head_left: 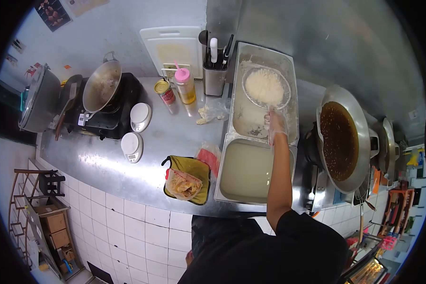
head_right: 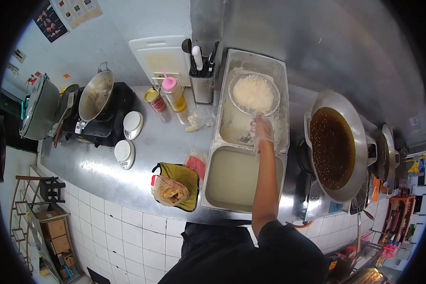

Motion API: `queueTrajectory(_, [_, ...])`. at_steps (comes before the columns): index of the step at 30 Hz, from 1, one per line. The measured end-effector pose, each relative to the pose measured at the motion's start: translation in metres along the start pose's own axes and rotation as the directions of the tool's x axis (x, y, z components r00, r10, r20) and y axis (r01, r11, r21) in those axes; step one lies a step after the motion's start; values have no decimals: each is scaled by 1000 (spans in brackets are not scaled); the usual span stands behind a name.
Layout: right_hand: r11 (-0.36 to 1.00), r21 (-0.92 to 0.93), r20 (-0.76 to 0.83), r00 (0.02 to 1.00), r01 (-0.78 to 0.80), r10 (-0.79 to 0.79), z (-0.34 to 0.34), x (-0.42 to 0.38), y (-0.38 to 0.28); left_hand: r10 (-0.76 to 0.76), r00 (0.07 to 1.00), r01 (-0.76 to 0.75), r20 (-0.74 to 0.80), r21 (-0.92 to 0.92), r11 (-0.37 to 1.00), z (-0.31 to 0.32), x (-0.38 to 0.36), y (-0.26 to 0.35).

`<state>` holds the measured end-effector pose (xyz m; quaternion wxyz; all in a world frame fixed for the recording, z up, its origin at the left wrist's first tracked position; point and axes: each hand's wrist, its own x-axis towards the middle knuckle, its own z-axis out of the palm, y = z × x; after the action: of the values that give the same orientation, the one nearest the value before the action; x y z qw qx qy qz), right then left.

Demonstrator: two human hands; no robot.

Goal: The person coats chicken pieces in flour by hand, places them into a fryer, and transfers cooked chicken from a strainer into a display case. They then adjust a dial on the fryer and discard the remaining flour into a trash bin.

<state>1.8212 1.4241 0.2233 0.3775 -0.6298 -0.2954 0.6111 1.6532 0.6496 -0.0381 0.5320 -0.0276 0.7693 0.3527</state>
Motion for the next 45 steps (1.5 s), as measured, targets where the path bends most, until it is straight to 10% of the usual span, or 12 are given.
queueTrajectory(5, [989,93,48,991,117,-122,-4,56,22,-169,986,161,-5,-279,947,1,-16,94])
queueTrajectory(10, [995,72,26,997,69,-71,13,30,11,-46,977,-25,-207,-326,945,-14,2,135])
queueTrajectory(13, [1000,6,91,996,-4,4,9,59,10,121,991,-132,-60,-236,963,-12,-6,144])
queueTrajectory(15, [983,-83,-146,974,163,-174,15,21,13,30,998,-43,-51,-261,964,-15,-1,129])
queueTrajectory(18, [989,103,-70,993,102,-95,16,11,14,-82,989,30,-125,-374,927,-12,1,98])
queueTrajectory(28, [991,127,-1,999,38,-38,7,10,12,379,916,-360,-132,147,921,-20,24,0])
queueTrajectory(29, [991,131,6,999,38,-40,16,53,13,680,727,-579,95,617,533,-22,15,-3])
queueTrajectory(30, [992,125,38,999,17,-22,18,79,18,293,956,-283,-8,233,930,-20,18,0])
queueTrajectory(34, [996,91,9,1000,3,-4,-11,31,43,-115,989,86,-97,-263,961,-1,-13,68])
queueTrajectory(37, [987,-27,-86,983,161,-162,-6,78,42,13,994,-46,-108,-315,948,10,-14,81])
queueTrajectory(41, [989,-145,-18,1000,-20,17,-2,105,29,-5,1000,-3,-30,-243,970,19,-11,79])
queueTrajectory(45, [997,80,95,995,23,-31,-22,28,28,44,998,-52,-47,-169,984,52,-33,83])
